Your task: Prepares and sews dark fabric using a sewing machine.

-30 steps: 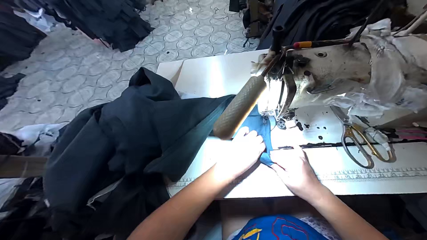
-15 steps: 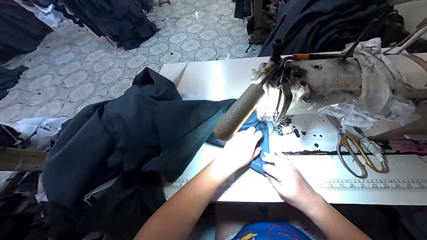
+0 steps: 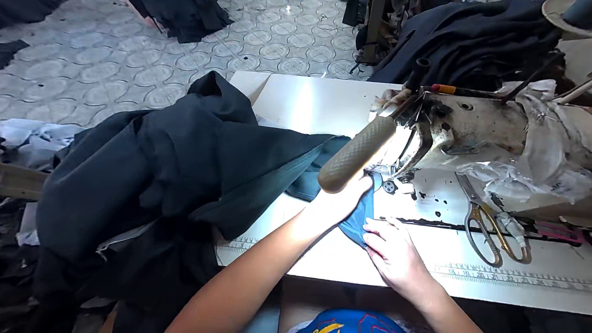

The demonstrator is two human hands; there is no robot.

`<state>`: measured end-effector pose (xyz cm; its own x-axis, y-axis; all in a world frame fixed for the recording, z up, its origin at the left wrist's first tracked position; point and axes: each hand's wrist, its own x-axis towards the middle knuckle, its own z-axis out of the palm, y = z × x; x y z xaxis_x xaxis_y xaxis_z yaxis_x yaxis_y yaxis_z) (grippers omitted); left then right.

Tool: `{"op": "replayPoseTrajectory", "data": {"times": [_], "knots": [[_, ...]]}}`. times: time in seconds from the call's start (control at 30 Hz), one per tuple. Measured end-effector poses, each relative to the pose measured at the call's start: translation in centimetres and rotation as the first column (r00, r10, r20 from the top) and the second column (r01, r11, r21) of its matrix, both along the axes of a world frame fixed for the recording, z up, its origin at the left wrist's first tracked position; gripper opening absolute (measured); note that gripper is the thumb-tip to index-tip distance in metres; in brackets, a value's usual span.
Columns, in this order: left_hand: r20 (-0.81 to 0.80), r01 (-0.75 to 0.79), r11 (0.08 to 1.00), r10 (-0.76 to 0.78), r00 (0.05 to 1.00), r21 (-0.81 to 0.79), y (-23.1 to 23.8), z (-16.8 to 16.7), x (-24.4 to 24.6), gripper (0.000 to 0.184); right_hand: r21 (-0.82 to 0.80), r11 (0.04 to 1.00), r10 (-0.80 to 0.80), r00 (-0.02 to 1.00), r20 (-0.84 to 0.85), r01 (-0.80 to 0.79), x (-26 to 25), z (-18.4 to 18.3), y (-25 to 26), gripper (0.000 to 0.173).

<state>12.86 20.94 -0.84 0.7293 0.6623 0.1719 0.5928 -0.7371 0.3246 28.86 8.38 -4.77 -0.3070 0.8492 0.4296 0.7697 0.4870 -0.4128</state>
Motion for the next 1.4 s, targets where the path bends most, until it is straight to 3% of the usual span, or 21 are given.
{"op": "replayPoseTrajectory", "data": {"times": [0.07,0.13,0.33,0.43,0.73,0.93,1.03,1.07,1.13,1.23,1.27,1.3,1.37,1.4], "knots": [[0.016,0.177,0.977,-0.18,0.984,0.116,-0.9,-0.8,-1.1,0.022,0.053,0.998,-0.027,0.999,0.044,0.025,0.3,-0.3,-0.2,0.025],[-0.037,0.233,0.97,-0.231,0.972,0.073,-1.8,-0.4,-2.1,0.022,0.085,0.996,-0.041,0.997,0.061,0.035,0.5,-0.4,-0.3,0.026],[0.041,0.177,0.983,-0.179,0.983,0.054,-2.5,-1.0,-3.2,0.04,0.1,0.994,-0.039,0.997,0.064,0.033,0.4,-0.3,-0.1,0.026],[0.045,0.142,0.986,-0.146,0.988,0.082,-1.6,-1.0,-3.0,0.035,0.061,0.998,-0.037,0.997,0.071,0.033,0.3,0.2,0.6,0.027],[0.062,0.146,0.989,-0.144,0.988,-0.027,1.0,-1.1,-2.7,0.032,-0.003,1.0,-0.014,0.988,0.154,0.015,1.0,1.4,3.9,0.026],[0.175,0.165,0.986,-0.155,0.972,-0.04,3.5,-2.8,-2.0,0.027,-0.132,0.991,-0.014,0.99,0.138,0.032,0.7,2.8,5.6,0.026],[0.07,0.082,0.99,-0.074,0.995,-0.117,4.5,-1.9,-1.4,0.023,-0.205,0.978,-0.024,0.992,0.125,0.049,1.1,2.8,7.0,0.027],[0.029,0.03,0.991,-0.026,0.999,-0.127,4.5,-1.4,-1.1,0.022,-0.161,0.986,-0.031,0.993,0.11,0.049,1.4,2.3,7.4,0.025],[0.036,-0.043,0.996,0.046,0.998,-0.077,4.1,-0.7,-1.1,0.022,-0.088,0.995,-0.04,0.998,0.049,0.045,1.7,1.2,8.1,0.021],[0.193,-0.007,0.998,-0.006,0.981,0.066,3.2,-0.7,-1.5,0.017,-0.093,0.993,-0.073,0.995,-0.069,0.066,1.6,0.6,8.3,0.018],[0.259,0.045,0.999,-0.05,0.965,0.026,2.6,0.0,-2.0,0.016,-0.141,0.987,-0.09,0.987,-0.131,0.071,1.6,0.8,8.3,0.017],[0.274,0.14,0.981,-0.099,0.957,-0.134,2.0,1.5,-2.9,0.017,-0.199,0.977,-0.117,0.971,-0.208,0.075,1.6,1.0,8.3,0.017],[0.213,0.299,0.81,-0.219,0.952,-0.504,1.5,4.0,-4.9,0.02,-0.327,0.943,-0.176,0.924,-0.34,0.059,1.7,1.6,8.6,0.017],[0.112,0.249,0.765,-0.228,0.967,-0.594,1.7,4.5,-5.4,0.023,-0.372,0.927,-0.2,0.909,-0.365,0.054,1.7,1.9,8.7,0.017]]}}
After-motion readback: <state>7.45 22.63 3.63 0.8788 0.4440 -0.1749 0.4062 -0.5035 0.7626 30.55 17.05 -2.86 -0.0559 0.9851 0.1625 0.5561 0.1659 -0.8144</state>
